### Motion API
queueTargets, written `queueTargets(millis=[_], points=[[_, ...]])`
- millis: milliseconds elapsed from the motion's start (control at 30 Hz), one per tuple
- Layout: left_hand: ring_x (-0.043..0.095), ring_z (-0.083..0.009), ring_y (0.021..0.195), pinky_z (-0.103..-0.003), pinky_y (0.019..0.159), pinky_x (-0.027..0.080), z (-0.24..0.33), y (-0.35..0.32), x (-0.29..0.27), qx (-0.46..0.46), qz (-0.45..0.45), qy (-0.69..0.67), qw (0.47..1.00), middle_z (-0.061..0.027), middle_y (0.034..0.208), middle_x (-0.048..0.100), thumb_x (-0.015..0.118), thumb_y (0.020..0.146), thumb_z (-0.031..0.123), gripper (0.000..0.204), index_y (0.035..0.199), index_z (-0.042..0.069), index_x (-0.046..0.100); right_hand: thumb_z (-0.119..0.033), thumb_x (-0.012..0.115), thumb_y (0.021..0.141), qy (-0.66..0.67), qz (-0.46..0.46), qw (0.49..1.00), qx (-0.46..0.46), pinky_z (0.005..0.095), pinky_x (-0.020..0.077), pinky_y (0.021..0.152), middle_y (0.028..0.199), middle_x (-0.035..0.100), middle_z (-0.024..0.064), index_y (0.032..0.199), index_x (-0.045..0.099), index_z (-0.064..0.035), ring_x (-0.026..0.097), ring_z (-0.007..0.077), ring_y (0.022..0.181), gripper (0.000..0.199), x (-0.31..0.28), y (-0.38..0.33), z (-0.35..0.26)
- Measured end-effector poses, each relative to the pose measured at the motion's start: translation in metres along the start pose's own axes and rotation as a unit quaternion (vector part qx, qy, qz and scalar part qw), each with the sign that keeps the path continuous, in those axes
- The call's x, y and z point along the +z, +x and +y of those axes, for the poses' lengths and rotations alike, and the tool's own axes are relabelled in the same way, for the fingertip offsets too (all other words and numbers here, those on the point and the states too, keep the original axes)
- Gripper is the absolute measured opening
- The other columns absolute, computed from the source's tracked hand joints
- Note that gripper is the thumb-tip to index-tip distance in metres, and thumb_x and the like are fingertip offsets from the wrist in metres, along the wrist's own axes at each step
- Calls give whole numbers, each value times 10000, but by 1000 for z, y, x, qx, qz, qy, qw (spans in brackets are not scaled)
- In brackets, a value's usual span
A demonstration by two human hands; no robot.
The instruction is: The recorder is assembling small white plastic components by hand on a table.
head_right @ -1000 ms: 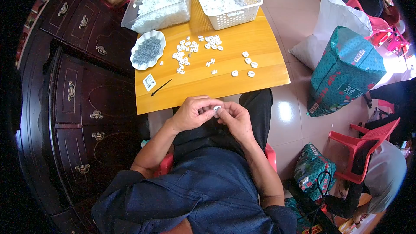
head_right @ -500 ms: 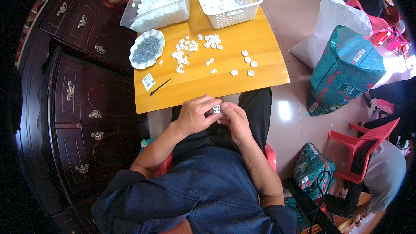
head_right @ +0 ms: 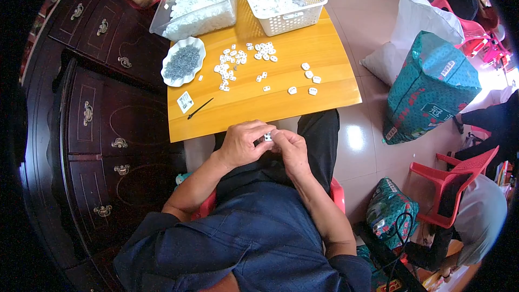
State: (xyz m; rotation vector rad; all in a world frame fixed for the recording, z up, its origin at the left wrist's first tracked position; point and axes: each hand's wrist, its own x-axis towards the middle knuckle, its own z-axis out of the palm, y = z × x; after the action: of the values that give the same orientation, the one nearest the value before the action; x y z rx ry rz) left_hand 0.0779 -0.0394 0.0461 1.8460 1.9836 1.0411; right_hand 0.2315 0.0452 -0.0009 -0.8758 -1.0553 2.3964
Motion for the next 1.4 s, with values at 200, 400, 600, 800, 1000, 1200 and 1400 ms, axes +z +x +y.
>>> queueTargets(millis=[200,400,600,800,1000,1200,1400], points=[[714,-308,835,-370,728,564,3,3,-3,-9,-5,-40,999,-125,930,734,805,774,91,283,1043,36,738,-195,624,1009,-22,26,998,-44,222,442,663,777,672,-2,890,734,-14,564,61,697,244,6,-4,0],[720,-299,830,-362,726,567,1,3,-3,4,7,-43,999,-123,916,741,802,775,83,263,1028,38,745,-179,630,1007,-22,39,997,-62,226,451,674,784,682,11,899,739,-5,577,70,709,232,13,-7,-1],[725,-299,819,-368,713,573,-3,3,3,10,18,-29,999,-125,906,743,782,791,83,233,1017,39,745,-173,630,1007,-11,54,997,-63,230,454,685,782,681,10,912,745,-6,581,72,716,223,13,-7,2],[719,-277,779,-354,688,567,-7,2,7,28,32,-26,999,-117,896,734,776,803,81,232,1029,42,743,-245,625,1013,-24,67,994,-81,230,420,421,695,617,18,875,693,-42,519,75,491,255,17,-4,4],[686,-220,684,-317,617,541,-6,3,7,-22,24,-55,998,-102,850,713,785,802,74,238,1033,37,738,-242,623,1012,-7,82,993,-79,230,406,412,691,611,10,877,685,-49,520,70,492,244,16,0,7],[702,-260,736,-339,652,550,-7,4,7,9,39,-63,997,-108,860,720,777,798,58,226,1021,38,741,-241,617,1013,-16,80,994,-77,234,410,408,703,641,20,885,686,-46,530,78,492,243,14,1,9],[716,-289,797,-366,701,562,-12,3,9,7,25,-52,998,-118,892,732,763,816,79,196,1007,39,739,-175,630,999,6,76,996,-47,228,457,682,798,681,10,930,739,-11,588,80,710,209,11,-1,8]])
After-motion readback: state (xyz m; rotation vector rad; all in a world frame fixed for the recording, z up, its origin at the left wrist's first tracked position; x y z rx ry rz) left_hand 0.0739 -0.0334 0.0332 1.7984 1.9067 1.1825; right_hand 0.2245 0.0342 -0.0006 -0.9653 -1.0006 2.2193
